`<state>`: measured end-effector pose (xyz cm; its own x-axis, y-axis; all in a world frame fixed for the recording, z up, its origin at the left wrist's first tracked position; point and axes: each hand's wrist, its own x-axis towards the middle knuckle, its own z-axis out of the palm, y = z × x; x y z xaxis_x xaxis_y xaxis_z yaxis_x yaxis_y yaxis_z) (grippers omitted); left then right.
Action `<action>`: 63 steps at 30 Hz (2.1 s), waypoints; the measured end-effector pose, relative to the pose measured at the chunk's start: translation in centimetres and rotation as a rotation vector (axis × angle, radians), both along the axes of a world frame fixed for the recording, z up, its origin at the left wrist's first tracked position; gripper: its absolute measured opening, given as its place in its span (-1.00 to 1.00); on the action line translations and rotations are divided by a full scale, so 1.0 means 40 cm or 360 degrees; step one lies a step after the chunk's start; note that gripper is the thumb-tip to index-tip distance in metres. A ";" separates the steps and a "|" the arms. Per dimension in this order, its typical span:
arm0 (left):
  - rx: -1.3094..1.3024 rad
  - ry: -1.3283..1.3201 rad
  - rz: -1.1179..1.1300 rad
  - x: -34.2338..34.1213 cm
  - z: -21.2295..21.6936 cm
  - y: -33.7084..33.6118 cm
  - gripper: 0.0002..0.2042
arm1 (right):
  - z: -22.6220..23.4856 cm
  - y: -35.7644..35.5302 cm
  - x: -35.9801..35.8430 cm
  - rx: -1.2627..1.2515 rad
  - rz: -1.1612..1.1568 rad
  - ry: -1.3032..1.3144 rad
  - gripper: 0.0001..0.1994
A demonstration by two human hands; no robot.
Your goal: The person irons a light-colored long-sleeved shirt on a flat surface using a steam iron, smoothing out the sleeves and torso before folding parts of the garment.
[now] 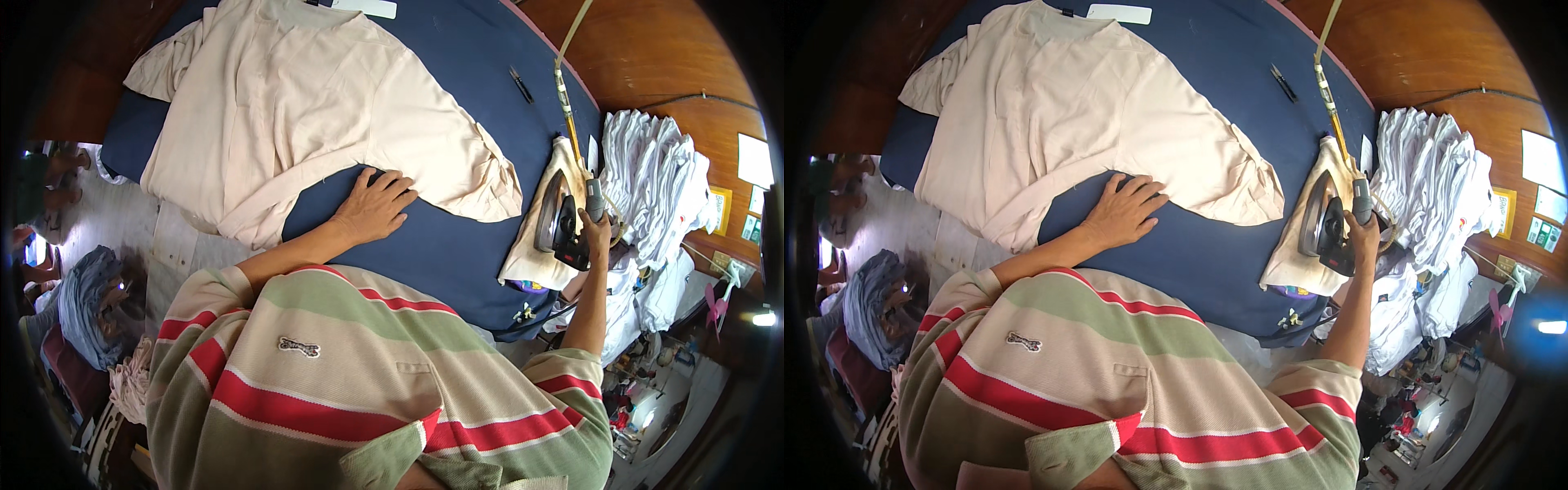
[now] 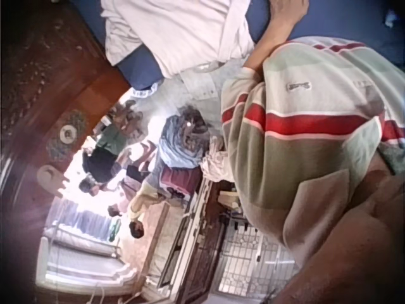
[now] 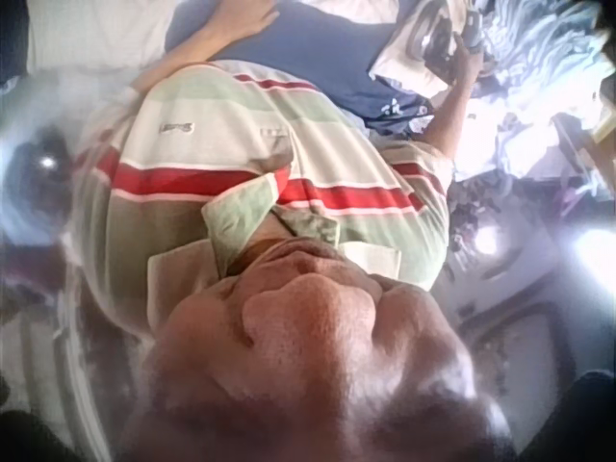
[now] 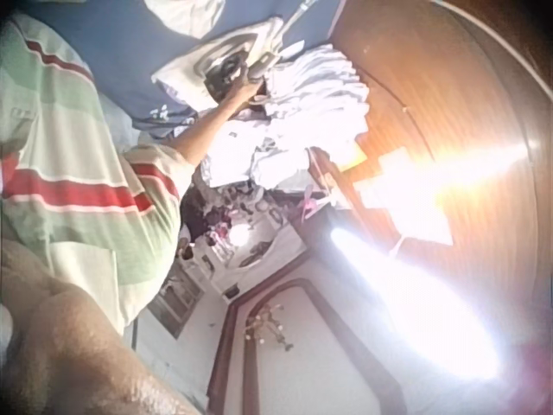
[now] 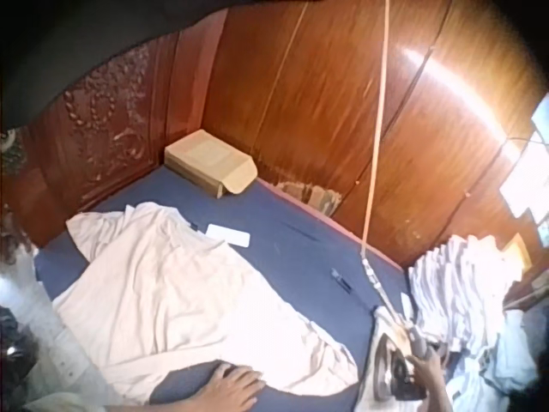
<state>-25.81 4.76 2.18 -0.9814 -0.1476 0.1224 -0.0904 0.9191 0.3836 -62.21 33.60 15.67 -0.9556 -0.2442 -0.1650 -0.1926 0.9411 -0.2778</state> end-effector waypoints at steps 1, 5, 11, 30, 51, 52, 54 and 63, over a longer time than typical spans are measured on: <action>0.0009 -0.0041 -0.0035 0.001 0.001 -0.001 -0.54 | 0.000 -0.005 -0.007 -0.0145 -0.0004 -0.0083 -0.50; 0.0006 0.0216 -0.0075 0.002 -0.002 -0.009 -0.56 | 0.001 0.011 -0.012 -0.0212 0.0111 0.0019 -0.60; -0.0020 0.0497 0.0391 0.063 0.056 -0.116 -0.74 | 0.093 -0.212 0.243 -0.0137 0.0729 0.0349 -0.44; 0.0188 0.0388 0.0526 0.103 -0.003 -0.205 -0.81 | -0.092 -0.816 0.454 -0.1129 0.0453 -0.0937 -0.33; 0.0313 0.0214 0.0432 0.059 0.049 -0.261 -0.79 | -0.044 -0.652 0.522 -0.0820 0.0608 -0.0763 -0.35; 0.0255 0.0296 0.0393 0.023 0.049 -0.284 -0.79 | -0.013 -0.632 0.531 -0.0818 0.0495 -0.0784 -0.36; 0.0159 0.0353 0.0266 -0.058 0.054 -0.312 -0.78 | 0.008 -0.572 0.536 -0.0834 0.0327 -0.0818 -0.37; -0.0352 -0.0106 -0.0300 -0.430 -0.018 -0.328 -0.61 | -0.069 -0.458 0.520 -0.0883 0.0181 -0.0518 -0.39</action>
